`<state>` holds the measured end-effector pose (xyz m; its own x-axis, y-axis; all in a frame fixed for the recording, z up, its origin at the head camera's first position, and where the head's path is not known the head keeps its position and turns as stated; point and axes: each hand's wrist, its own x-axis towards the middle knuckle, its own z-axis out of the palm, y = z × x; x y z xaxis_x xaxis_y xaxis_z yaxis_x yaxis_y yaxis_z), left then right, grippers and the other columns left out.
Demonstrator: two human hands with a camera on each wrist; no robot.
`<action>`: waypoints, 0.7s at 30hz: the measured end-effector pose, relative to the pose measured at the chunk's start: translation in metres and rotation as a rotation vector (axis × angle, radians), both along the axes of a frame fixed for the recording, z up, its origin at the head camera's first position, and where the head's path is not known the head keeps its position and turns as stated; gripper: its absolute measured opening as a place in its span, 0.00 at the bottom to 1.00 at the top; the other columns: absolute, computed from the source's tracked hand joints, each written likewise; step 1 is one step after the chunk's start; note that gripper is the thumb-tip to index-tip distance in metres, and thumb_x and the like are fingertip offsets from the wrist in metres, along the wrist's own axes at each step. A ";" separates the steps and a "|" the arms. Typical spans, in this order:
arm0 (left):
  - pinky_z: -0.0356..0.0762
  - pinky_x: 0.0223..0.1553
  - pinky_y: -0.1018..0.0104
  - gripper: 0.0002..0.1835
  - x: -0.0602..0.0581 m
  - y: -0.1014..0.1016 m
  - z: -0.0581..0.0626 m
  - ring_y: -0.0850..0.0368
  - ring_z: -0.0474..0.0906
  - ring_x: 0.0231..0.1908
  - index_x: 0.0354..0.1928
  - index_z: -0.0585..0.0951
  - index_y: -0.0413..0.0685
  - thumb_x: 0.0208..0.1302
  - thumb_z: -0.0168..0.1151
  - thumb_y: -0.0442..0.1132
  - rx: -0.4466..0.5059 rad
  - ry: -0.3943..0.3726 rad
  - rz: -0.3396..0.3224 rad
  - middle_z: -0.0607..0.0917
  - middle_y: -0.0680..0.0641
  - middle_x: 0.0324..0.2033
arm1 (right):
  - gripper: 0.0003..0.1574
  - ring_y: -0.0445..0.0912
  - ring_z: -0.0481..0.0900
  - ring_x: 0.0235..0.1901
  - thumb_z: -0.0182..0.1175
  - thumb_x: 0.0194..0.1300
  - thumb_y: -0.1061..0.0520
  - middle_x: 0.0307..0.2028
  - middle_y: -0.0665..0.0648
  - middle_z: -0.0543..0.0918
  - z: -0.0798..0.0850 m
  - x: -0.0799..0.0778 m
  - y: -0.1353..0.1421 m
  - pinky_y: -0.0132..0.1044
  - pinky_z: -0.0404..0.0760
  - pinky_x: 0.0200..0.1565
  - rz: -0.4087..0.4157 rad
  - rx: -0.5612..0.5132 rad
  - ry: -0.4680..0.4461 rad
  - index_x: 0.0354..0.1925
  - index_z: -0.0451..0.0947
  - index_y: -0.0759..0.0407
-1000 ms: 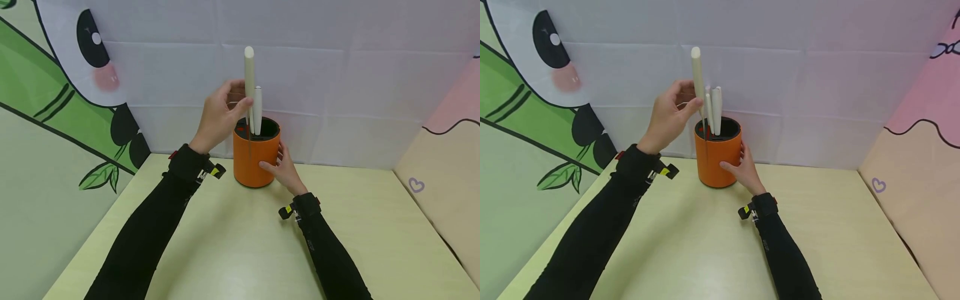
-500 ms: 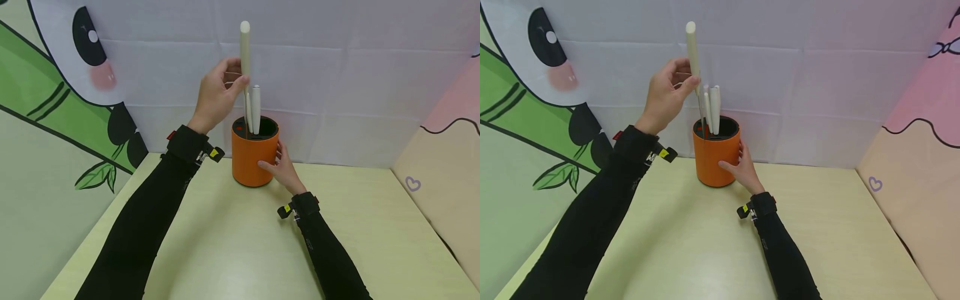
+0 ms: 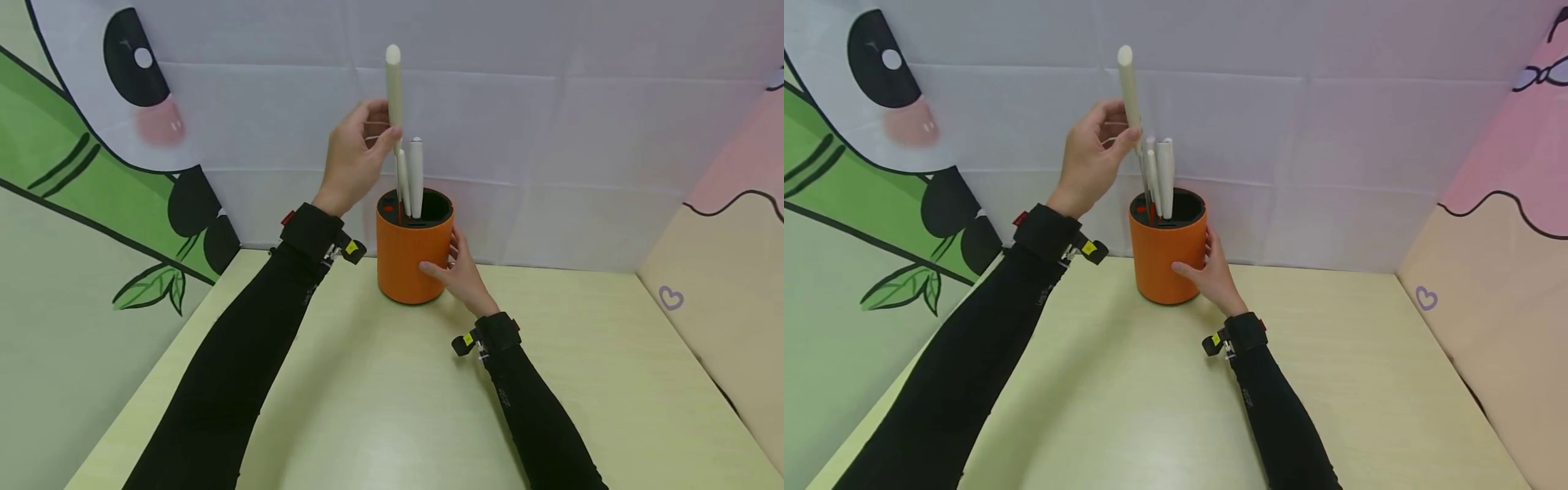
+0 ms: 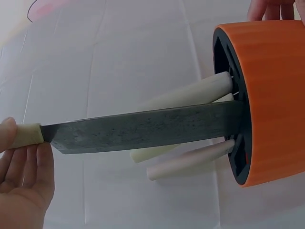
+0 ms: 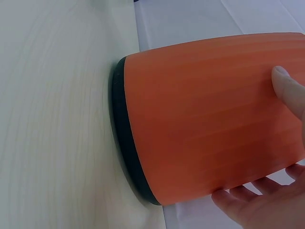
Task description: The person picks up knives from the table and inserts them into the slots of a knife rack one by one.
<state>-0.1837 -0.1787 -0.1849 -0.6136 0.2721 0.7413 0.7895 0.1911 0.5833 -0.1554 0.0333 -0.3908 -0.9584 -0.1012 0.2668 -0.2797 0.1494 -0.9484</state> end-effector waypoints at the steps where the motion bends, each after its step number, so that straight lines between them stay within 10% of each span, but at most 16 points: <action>1: 0.83 0.61 0.64 0.22 -0.001 0.000 -0.001 0.54 0.85 0.55 0.69 0.76 0.38 0.77 0.64 0.35 -0.002 0.003 -0.002 0.84 0.43 0.58 | 0.64 0.66 0.48 0.82 0.69 0.74 0.56 0.85 0.63 0.45 0.000 0.000 0.000 0.68 0.52 0.79 0.002 -0.001 0.005 0.87 0.34 0.52; 21: 0.83 0.61 0.63 0.21 -0.020 -0.007 -0.044 0.54 0.84 0.56 0.69 0.77 0.42 0.79 0.63 0.38 -0.076 -0.051 0.016 0.84 0.44 0.58 | 0.64 0.58 0.53 0.82 0.71 0.72 0.48 0.84 0.56 0.50 -0.024 -0.019 -0.001 0.61 0.56 0.80 -0.017 0.004 0.044 0.86 0.37 0.42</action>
<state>-0.2039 -0.1853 -0.2285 -0.6549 0.3164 0.6863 0.7554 0.2484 0.6063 -0.1745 0.0322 -0.4146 -0.9473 -0.0856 0.3086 -0.3188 0.1580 -0.9346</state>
